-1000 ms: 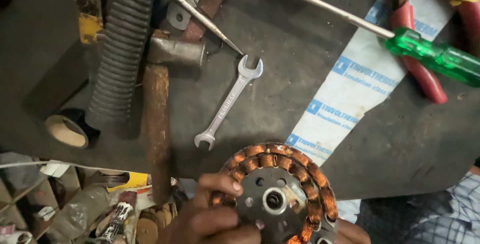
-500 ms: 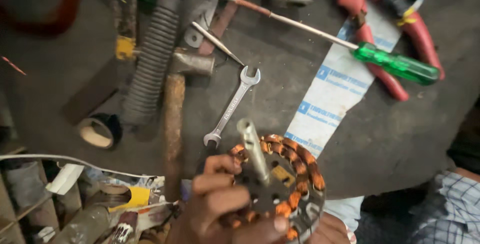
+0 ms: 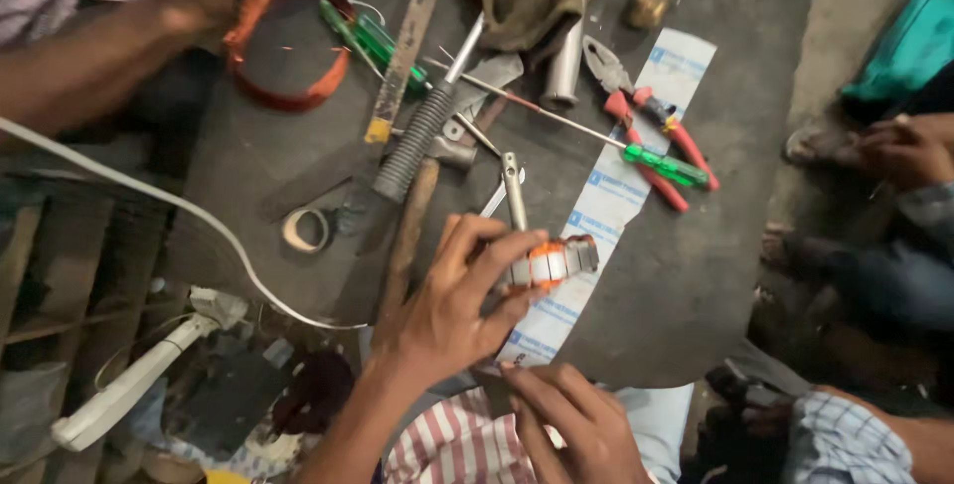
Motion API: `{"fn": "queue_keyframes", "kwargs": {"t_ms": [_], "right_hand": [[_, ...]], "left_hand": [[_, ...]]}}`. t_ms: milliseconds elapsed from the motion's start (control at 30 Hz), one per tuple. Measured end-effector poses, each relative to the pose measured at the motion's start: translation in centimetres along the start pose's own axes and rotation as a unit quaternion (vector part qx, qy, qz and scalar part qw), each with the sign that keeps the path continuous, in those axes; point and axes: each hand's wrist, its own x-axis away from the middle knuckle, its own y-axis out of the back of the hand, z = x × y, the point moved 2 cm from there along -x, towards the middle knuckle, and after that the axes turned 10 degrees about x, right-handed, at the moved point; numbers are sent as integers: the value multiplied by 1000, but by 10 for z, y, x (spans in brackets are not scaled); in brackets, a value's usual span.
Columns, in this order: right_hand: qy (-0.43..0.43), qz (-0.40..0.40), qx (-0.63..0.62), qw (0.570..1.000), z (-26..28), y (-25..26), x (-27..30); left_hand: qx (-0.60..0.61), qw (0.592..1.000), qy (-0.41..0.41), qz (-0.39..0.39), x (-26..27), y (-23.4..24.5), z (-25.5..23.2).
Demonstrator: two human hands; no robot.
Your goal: The person winds copper wire around a motor stator by hand, securing the coil with tape and using a screwdriver to adjust the winding. The task involves precise hand movements and tool use to assemble the motor component.
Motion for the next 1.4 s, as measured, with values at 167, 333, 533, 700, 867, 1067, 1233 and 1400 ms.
{"fn": "queue_keyframes", "kwargs": {"t_ms": [167,333,533,700,867,1067,1233,1400], "right_hand": [[-1,-26,-6,1000,21,6,-2],[-56,-56,-41,996,41,10,5],[-88,-60,-28,994,51,15,7],[-78,-50,-37,995,52,20,8],[-38,-81,26,996,42,29,4],[-38,-177,147,972,24,55,-12],[-29,-179,146,973,27,68,-37],[36,-144,175,973,48,73,-87]], "left_hand": [[16,1000,15,20,-4,3,-16],[3,1000,-27,11,0,-1,-27],[-11,999,-46,-23,2,-8,-26],[-36,997,-63,-39,2,-10,-18],[-21,996,-79,-48,1,-9,-16],[-2,997,-57,-45,2,-8,-15],[5,996,-67,-59,2,-9,-15],[9,994,-83,-72,6,-10,-10]]}}
